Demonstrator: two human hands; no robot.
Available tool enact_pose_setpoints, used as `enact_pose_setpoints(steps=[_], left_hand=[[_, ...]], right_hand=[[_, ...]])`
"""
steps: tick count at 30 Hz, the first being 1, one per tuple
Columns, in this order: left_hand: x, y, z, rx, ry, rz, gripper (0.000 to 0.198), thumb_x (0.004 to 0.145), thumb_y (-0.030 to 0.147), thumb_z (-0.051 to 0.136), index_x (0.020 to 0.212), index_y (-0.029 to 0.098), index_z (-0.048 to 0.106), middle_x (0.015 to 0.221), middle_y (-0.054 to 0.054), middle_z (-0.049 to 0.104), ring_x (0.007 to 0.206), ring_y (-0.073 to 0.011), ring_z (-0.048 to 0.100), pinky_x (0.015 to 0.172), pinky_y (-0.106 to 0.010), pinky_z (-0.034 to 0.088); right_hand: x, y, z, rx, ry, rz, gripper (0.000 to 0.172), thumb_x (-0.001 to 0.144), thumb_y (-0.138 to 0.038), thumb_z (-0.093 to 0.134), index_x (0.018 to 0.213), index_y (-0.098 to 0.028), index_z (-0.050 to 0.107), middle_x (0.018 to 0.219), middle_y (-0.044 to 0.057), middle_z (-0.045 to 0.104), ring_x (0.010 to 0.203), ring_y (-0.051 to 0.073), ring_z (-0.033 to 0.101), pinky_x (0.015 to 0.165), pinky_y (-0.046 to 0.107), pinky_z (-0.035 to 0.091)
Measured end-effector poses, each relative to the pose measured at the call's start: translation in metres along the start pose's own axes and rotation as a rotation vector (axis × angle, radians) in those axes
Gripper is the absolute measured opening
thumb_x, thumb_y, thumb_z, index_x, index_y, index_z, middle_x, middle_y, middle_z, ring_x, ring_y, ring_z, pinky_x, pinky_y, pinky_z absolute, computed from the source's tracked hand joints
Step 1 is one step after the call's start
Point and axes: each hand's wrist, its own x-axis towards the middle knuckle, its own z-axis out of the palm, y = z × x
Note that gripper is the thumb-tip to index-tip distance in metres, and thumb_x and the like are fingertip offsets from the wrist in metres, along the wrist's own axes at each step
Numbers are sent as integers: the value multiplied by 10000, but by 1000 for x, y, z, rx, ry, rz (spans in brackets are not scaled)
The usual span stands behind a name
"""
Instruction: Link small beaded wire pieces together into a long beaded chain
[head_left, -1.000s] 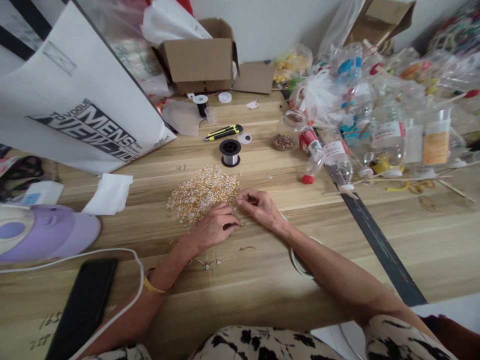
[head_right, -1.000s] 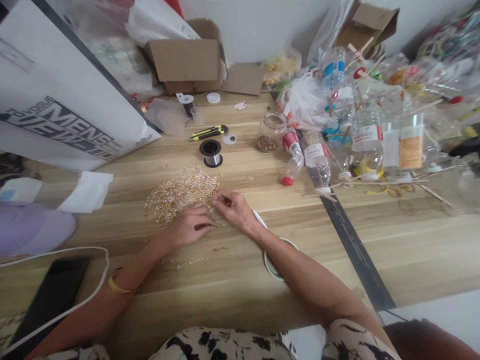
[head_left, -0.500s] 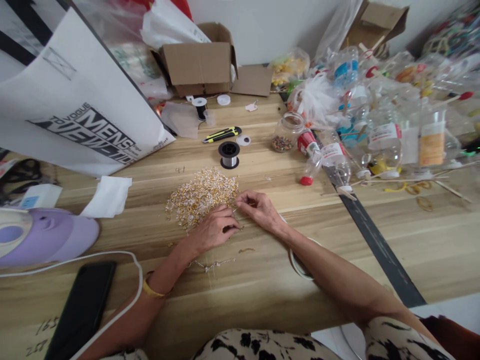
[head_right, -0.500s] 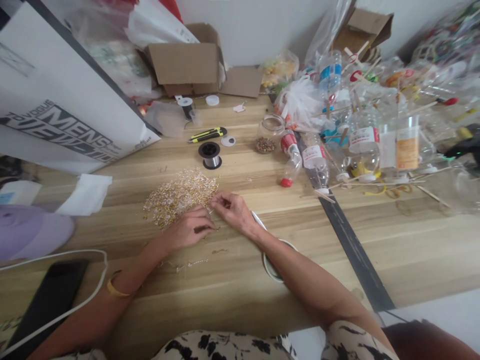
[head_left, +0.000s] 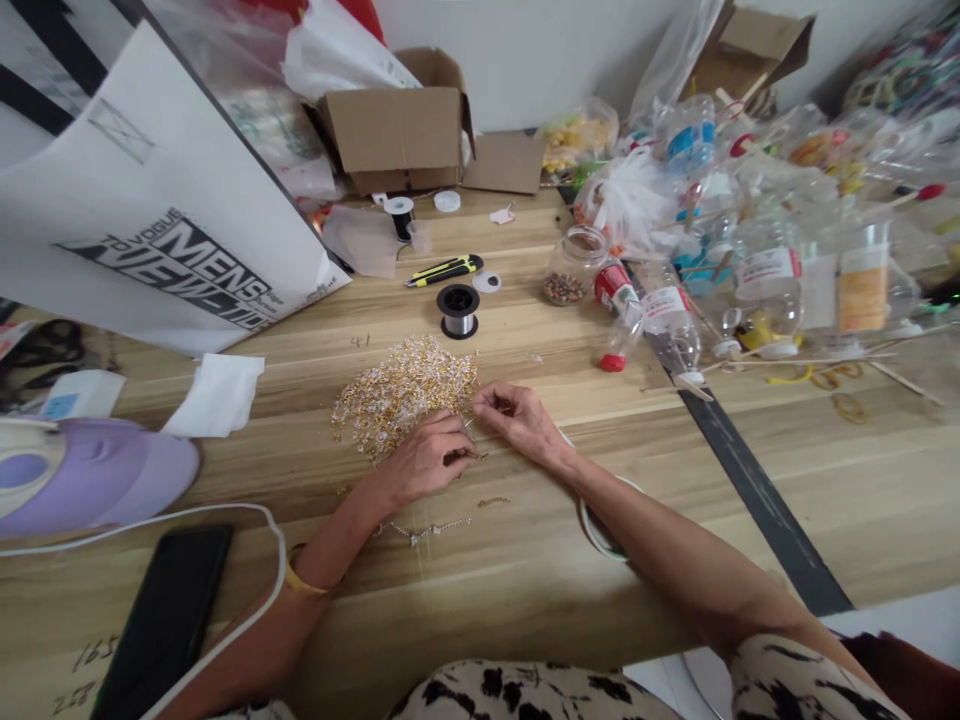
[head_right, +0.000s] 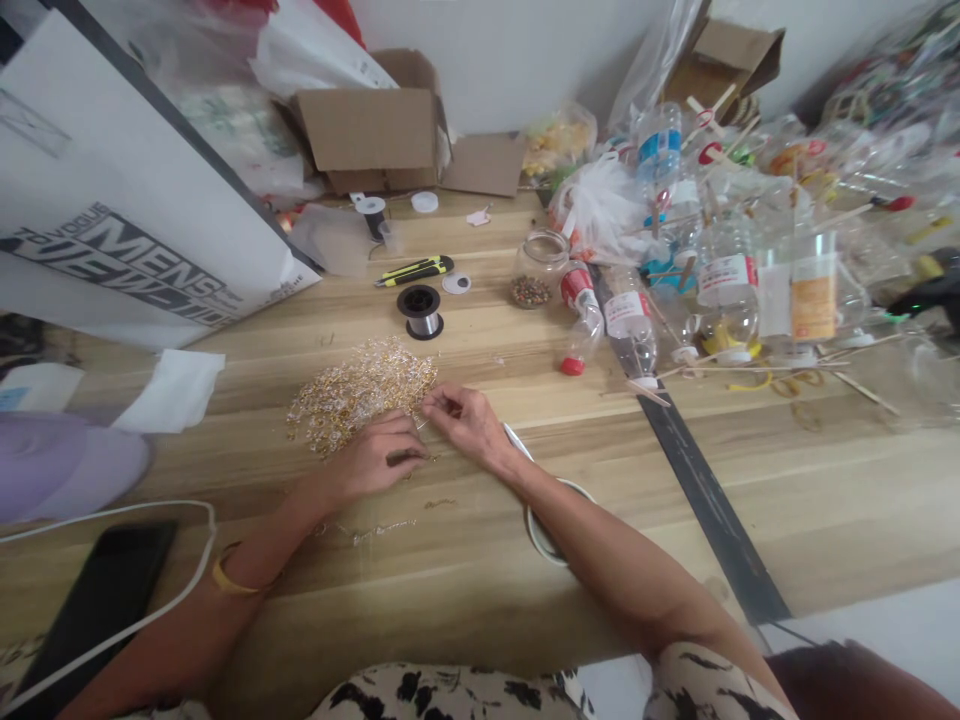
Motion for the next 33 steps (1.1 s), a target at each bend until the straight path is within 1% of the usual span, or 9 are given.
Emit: enact_pose_setpoints(steps=[10,18,27,33], left_hand=[[-2,-3,-1,-8,19,15,36,803,158,651,776,158,676,739,-38,637,779,-175,539,733,-309,449],[-3,-4,-4,13,-11,-9,89,836,190,618,781,163,683,760,-45,634,792,-175,547,759,-326,451],[0,3,-3,46,5,22,91,839,190,625,792,164,699,750,-43,614,792,-175,521,760,-316,442],[2,5,-1,44,-30,33,106,851,188,614,852,153,714,771,-57,616,808,-181,522,754,-316,444]], right_hand=[[1,1,0,11,-10,9,184,825,-317,564,769,-145,597,657,-23,518,603,93,437,582,235,346],[1,1,0,5,-12,-3,173,826,-302,559,759,-145,589,659,-18,521,602,95,439,574,232,345],[1,3,0,-8,-14,-6,186,830,-311,554,773,-140,596,674,-11,542,618,97,456,578,226,361],[1,2,0,10,0,-10,172,827,-294,562,772,-136,600,682,-7,550,621,100,481,590,229,374]])
